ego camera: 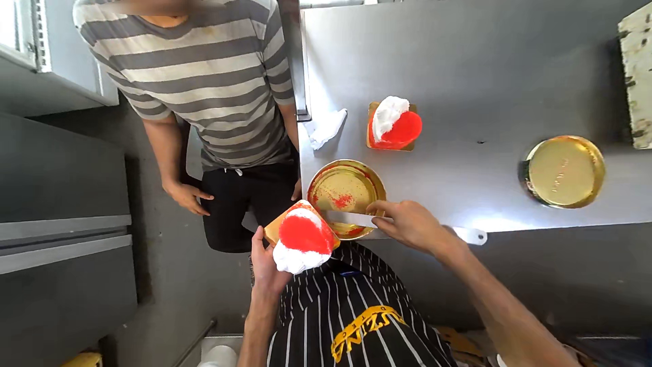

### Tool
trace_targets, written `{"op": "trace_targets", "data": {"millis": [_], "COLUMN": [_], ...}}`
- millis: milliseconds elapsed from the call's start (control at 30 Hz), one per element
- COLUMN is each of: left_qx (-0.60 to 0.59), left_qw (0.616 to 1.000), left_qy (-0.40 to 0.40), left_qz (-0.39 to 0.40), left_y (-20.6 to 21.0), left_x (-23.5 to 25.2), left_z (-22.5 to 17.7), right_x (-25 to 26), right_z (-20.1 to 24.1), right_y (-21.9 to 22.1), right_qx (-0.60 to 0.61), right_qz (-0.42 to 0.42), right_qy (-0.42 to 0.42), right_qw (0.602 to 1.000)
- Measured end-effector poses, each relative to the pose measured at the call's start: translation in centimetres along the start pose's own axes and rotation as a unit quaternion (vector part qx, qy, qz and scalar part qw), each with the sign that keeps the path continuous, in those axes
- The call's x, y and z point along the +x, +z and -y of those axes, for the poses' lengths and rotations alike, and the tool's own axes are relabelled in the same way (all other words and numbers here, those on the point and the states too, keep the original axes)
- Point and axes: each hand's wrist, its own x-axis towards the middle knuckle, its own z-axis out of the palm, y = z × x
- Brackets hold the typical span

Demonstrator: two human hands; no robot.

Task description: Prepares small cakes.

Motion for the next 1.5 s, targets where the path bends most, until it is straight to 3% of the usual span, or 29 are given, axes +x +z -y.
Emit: {"op": "trace_targets", "data": {"millis": [167,333,633,1133,1500], "left_qx": [0.009,0.018,0.036,0.026,0.020], "left_qw": [1.000,1.000,0.999,0.999,1.000], "left_qy": [0.000,0.017,0.015,0.023,0.011], "left_qz": [-0.009,-0.001,-0.027,-0.009,-0.003], "left_y": [0.5,0.8,3.4,4.7,4.5], "left_x": [-0.2,-0.2,-0.4,-0.2,-0.1], "left_z": [-0.1,-0.5,-0.3,0.7,0.7], "right_x": [-1.7,-4.3,-8.9,-10.2,-10.0], "right_z": [-1.2,-1.9,-1.1,2.1,2.7], "right_y": [2.9,4.1,6.5,9.8,11.2], "right_qx": [0.125,0.281,0.400,0.259,0.186], "right_qz": [-0.045,-0.081,-0.167,-0.282,-0.309], "right_qy": [0.037,0.090,0.105,0.049,0.036], "right_qw": [0.990,0.952,0.895,0.922,0.932]}}
